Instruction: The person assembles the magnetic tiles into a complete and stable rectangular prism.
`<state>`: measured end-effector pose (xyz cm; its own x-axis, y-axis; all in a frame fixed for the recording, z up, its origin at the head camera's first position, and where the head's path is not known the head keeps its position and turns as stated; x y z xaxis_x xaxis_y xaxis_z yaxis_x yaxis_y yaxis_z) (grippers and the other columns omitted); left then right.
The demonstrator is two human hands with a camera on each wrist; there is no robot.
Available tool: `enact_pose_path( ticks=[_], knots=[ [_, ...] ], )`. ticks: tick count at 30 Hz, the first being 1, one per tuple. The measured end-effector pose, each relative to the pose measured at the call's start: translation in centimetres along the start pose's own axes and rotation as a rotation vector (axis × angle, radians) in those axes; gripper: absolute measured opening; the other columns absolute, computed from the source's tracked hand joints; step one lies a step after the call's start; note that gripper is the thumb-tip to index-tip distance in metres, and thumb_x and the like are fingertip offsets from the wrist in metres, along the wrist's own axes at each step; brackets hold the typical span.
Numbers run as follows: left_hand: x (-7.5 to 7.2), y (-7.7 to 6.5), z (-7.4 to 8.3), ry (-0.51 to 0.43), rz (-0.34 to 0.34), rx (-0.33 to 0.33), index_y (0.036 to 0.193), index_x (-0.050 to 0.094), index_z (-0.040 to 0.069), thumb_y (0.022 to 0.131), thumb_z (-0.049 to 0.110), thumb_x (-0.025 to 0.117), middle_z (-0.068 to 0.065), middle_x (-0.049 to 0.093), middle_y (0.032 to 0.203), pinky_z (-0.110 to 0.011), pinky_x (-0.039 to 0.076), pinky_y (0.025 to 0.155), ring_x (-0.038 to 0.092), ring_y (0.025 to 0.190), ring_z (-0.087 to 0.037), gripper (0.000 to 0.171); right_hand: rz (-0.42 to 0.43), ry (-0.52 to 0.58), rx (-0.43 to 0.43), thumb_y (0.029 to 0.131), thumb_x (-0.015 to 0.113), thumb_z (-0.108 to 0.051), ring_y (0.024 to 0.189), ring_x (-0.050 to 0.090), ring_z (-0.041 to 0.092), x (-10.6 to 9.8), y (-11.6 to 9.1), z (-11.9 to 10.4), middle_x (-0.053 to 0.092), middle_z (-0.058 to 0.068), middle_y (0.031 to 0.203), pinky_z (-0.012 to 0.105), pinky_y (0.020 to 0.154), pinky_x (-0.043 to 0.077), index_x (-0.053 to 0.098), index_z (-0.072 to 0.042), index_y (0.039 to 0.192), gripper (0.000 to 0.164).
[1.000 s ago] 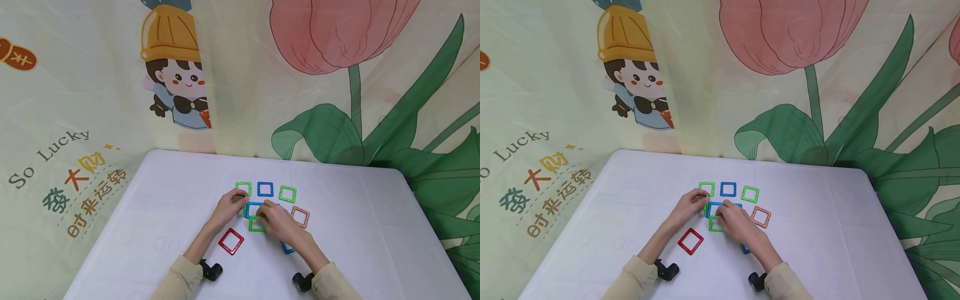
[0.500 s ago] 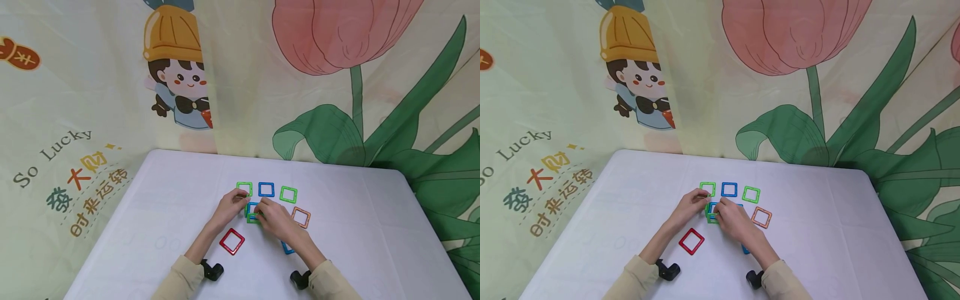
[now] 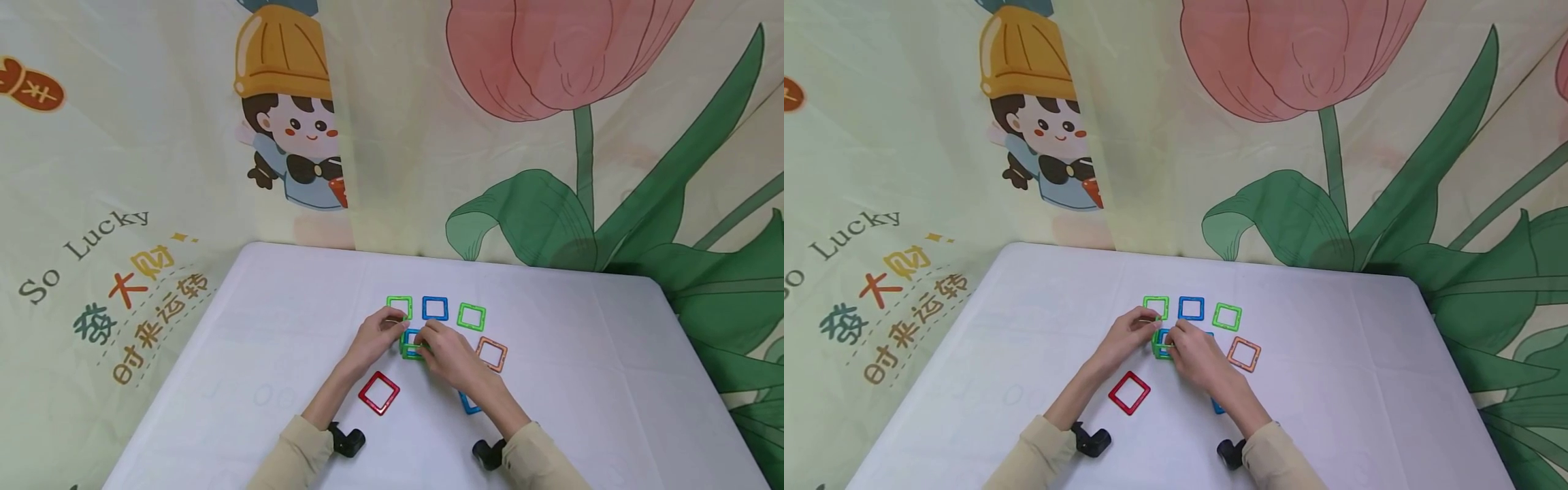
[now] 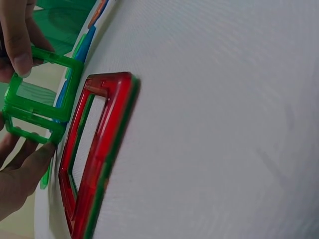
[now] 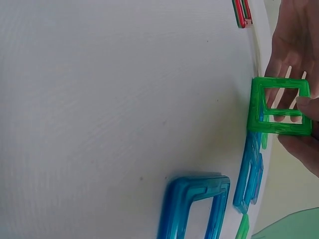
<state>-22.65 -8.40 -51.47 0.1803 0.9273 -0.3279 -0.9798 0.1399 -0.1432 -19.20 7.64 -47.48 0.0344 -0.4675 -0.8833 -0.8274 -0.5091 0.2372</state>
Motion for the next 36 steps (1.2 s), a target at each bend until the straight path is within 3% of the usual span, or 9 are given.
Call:
enact_pose_path(
  ticks=[10,19,29,36],
  knots=[
    [0.2,0.1,0.0,-0.015,-0.015,0.014,0.128,0.064,0.006,0.101,0.026,0.064,-0.011,0.066,0.125,-0.039,0.055,0.093,0.064,0.117,-0.027,0.033,0.005,0.04,0.026,0.09,0.079,-0.008,0.086,0.066,0.015,0.0,-0.2,0.4,0.066,0.005,0.1,0.029,0.077,0.059,0.074,-0.004,0.109,0.019],
    [0.2,0.2,-0.2,-0.031,-0.008,0.001,0.129,0.064,0.008,0.102,0.028,0.065,-0.009,0.065,0.127,-0.038,0.054,0.094,0.064,0.116,-0.025,0.034,0.006,0.081,0.08,0.089,0.08,-0.008,0.091,0.067,0.018,-0.8,-2.3,2.1,0.067,0.007,0.107,0.031,0.077,0.059,0.069,-0.003,0.123,0.036],
    [0.3,0.4,-0.4,-0.024,0.003,-0.014,0.128,0.064,0.01,0.102,0.027,0.065,-0.009,0.065,0.126,-0.033,0.054,0.092,0.063,0.114,-0.024,0.032,-0.016,0.039,0.147,0.091,0.076,-0.003,0.092,0.063,0.012,-1.2,-5.7,4.0,0.068,0.003,0.105,0.032,0.083,0.059,0.075,-0.005,0.109,0.018],
    [0.3,0.5,-0.5,-0.053,-0.01,-0.019,0.129,0.064,0.009,0.101,0.028,0.066,-0.009,0.065,0.127,-0.032,0.053,0.091,0.062,0.114,-0.023,0.034,-0.02,-0.027,0.139,0.085,0.081,-0.001,0.097,0.066,0.015,-1.3,-7.6,4.8,0.069,0.002,0.103,0.03,0.085,0.059,0.076,-0.006,0.104,0.02]
  ],
)
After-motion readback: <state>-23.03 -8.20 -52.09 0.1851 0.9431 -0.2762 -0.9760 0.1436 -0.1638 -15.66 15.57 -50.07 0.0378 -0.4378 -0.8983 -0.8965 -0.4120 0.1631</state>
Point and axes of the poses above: each hand's wrist, its own y-axis towards the middle knuckle, its own x-axis out of the palm, z = x × y, the point moved 4 cm from there along y, towards the middle knuckle
